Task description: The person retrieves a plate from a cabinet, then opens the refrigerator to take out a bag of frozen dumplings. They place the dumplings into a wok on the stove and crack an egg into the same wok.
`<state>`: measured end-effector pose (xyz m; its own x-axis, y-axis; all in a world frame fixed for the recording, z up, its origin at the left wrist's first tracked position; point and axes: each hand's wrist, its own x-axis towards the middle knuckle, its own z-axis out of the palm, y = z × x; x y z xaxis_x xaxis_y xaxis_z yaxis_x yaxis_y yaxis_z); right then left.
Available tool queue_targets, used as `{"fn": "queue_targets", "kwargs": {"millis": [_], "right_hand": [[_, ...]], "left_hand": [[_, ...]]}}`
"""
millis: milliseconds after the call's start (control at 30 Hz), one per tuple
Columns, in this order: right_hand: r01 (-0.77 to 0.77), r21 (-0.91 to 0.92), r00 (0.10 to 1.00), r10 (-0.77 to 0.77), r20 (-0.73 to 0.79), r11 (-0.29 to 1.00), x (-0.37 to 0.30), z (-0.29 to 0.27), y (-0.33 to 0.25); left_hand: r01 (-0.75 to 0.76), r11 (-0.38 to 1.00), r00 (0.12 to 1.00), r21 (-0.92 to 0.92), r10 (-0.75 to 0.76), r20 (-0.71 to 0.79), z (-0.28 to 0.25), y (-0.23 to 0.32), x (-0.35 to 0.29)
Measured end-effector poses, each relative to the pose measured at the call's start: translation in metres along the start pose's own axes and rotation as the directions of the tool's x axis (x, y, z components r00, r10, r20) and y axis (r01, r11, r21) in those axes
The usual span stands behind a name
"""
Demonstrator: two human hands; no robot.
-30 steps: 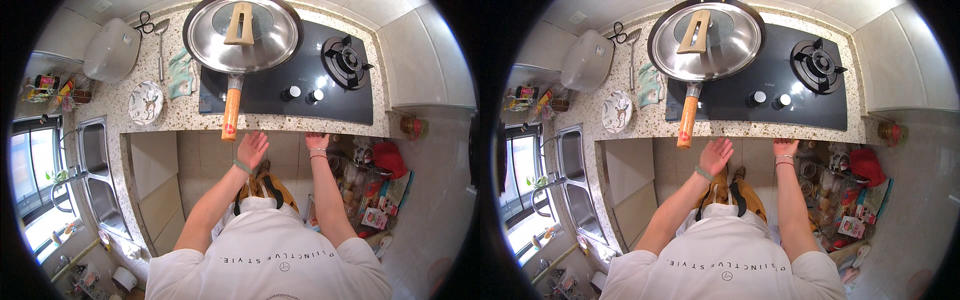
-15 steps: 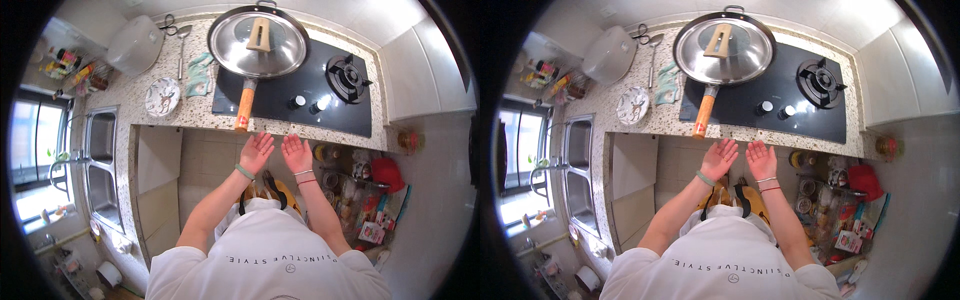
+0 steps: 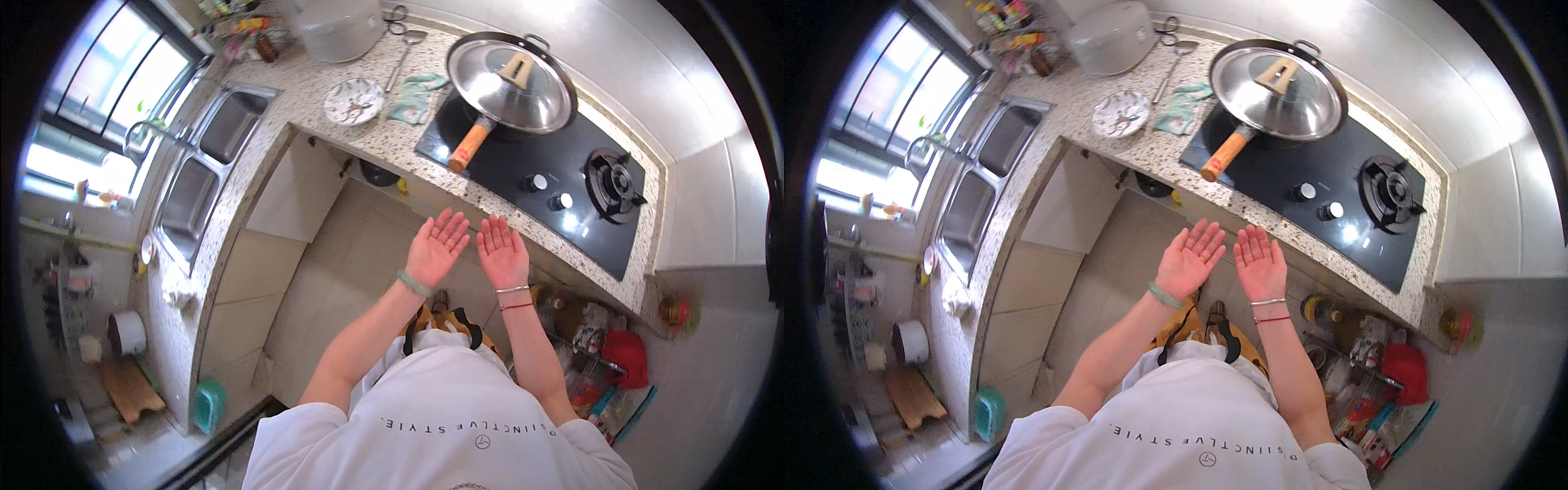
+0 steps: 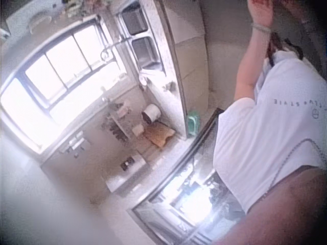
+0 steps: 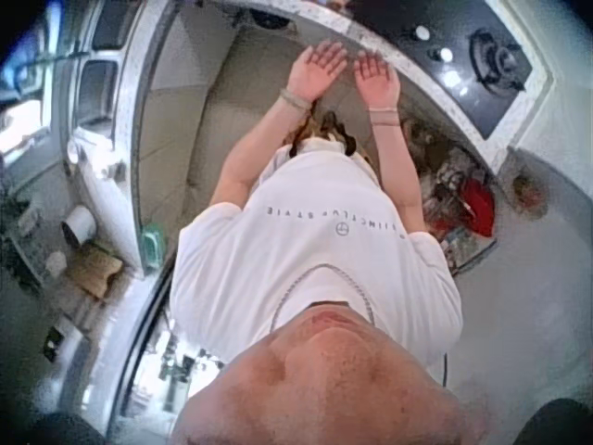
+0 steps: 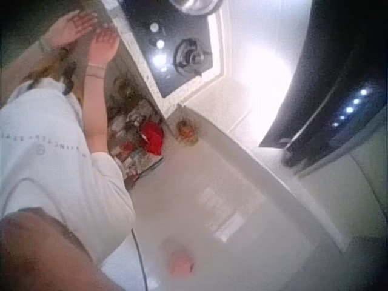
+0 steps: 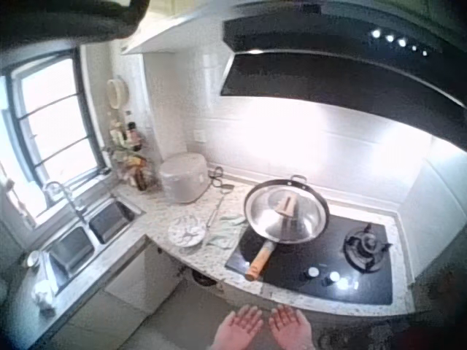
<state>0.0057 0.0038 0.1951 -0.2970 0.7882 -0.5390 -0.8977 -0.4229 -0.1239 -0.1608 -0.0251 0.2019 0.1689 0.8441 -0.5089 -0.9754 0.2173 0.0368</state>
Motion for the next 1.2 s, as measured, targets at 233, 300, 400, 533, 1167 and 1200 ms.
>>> {"fn": "queue_targets", "kwargs": {"millis": [233,300,400,533,1167,1200], "right_hand": [[-0.183,-0.103,0.981,0.189,0.049,0.978,-0.014,0.008,0.041],[-0.238,-0.161,0.966,0.251,0.066,0.958,-0.014,0.015,0.057],[-0.298,-0.208,0.940,0.325,0.108,0.931,-0.012,0.025,0.080],[-0.367,-0.253,0.894,0.415,0.168,0.895,-0.006,0.040,0.119],[-0.666,-0.399,0.650,0.753,0.106,0.631,0.005,0.092,0.437],[-0.682,-0.404,0.628,0.771,0.105,0.610,0.001,0.094,0.454]], "left_hand": [[-0.165,0.985,0.986,-0.052,0.165,0.010,-0.024,0.012,-0.053],[-0.219,0.972,0.974,-0.089,0.223,0.031,-0.028,0.018,-0.067],[-0.286,0.950,0.953,-0.126,0.296,0.069,-0.029,0.034,-0.087],[-0.367,0.917,0.926,-0.158,0.377,0.034,-0.033,0.064,-0.112],[-0.672,0.675,0.726,-0.306,0.681,-0.094,-0.136,0.281,-0.290],[-0.689,0.657,0.709,-0.306,0.699,-0.093,-0.144,0.291,-0.300]]}}
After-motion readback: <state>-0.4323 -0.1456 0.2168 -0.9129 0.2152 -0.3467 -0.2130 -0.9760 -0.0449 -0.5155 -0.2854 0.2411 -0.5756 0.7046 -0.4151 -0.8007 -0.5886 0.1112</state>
